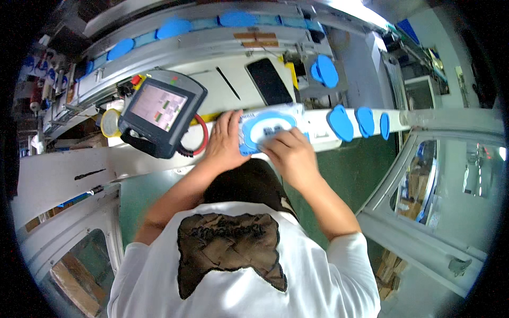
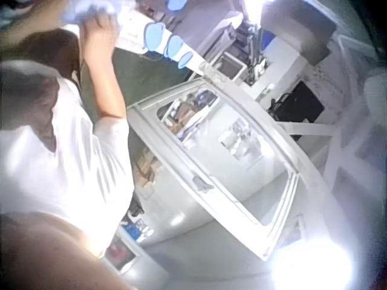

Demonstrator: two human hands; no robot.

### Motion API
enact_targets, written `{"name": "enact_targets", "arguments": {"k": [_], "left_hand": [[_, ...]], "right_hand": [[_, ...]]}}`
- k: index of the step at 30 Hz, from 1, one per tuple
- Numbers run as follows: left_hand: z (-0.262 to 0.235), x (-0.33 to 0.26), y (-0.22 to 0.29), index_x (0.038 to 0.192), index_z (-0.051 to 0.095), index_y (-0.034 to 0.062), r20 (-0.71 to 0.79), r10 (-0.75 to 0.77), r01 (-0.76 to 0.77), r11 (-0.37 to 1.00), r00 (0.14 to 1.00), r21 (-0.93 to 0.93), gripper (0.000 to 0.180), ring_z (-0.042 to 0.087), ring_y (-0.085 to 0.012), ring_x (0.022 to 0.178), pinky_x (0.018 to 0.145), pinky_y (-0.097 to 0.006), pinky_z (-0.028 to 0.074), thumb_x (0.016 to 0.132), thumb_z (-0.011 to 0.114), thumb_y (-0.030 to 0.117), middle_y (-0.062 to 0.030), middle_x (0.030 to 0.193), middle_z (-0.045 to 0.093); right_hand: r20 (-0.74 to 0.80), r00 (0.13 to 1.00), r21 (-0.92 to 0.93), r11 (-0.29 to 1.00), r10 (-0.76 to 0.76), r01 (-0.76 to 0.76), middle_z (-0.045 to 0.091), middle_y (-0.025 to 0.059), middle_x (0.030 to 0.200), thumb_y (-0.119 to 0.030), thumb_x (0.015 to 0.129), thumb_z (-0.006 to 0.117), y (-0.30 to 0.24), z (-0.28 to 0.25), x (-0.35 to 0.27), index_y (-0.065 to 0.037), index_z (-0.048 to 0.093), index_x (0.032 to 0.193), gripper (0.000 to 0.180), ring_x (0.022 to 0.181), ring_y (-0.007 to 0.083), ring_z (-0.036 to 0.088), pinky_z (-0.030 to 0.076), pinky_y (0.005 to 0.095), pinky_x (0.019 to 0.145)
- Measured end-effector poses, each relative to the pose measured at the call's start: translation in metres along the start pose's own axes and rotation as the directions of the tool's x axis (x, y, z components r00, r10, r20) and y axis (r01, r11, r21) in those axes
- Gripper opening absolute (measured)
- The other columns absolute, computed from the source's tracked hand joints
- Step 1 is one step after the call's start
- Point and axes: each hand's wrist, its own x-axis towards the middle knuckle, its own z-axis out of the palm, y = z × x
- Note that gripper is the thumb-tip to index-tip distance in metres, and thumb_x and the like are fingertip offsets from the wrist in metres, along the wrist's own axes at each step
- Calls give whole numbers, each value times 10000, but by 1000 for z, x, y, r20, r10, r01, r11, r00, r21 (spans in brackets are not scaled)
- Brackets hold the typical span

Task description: The person operates a touchscreen panel with a stylus, then handles a package of wipes and places it on a conveyor belt. They later load a roll of labels onto a labeling machine, thread the label strip through rollers, and adjust the mechanism.

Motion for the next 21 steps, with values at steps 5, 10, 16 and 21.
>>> {"name": "enact_targets", "arguments": {"k": [5, 10, 16, 21], "left_hand": [[9, -8, -15, 1295, 338, -24, -60, 8, -6, 1000, 998, 21, 800, 430, -408, 1109, 934, -488, 361, 648, 718, 252, -238, 1206, 401], [10, 4, -11, 1258, 388, -16, -43, -8, 4, 995, 999, -97, 569, 443, -359, 1116, 936, -426, 362, 766, 564, 209, -233, 1176, 453], [9, -10, -10, 1250, 389, 1, -33, 108, -111, 988, 994, -111, 587, 420, -364, 1141, 956, -422, 347, 739, 600, 197, -232, 1187, 441], [-6, -25, -20, 1249, 387, 5, -31, 134, -137, 984, 990, -116, 611, 418, -367, 1138, 957, -425, 346, 718, 622, 196, -230, 1185, 438]], "right_hand": [[-62, 998, 242, 970, 18, -3, 550, 136, 1093, -214, 857, 564, -19, -69, 38, -38, 637, 1089, 300, 982, 248, 509, 399, 340, 850], [-36, 951, 618, 741, -307, 262, 525, 140, 1109, -281, 883, 536, -132, -33, 146, -58, 613, 1116, 331, 973, 233, 525, 410, 332, 845], [223, 859, 893, 450, -461, 10, 542, -4, 674, -218, 764, 739, -314, 0, 249, -10, 600, 777, 250, 595, 86, 489, 417, 233, 561], [205, 869, 539, 793, -450, 283, 603, 110, 649, -515, 619, 777, -341, -3, 277, -4, 582, 826, 585, 517, 209, 557, 472, 302, 556]]}}
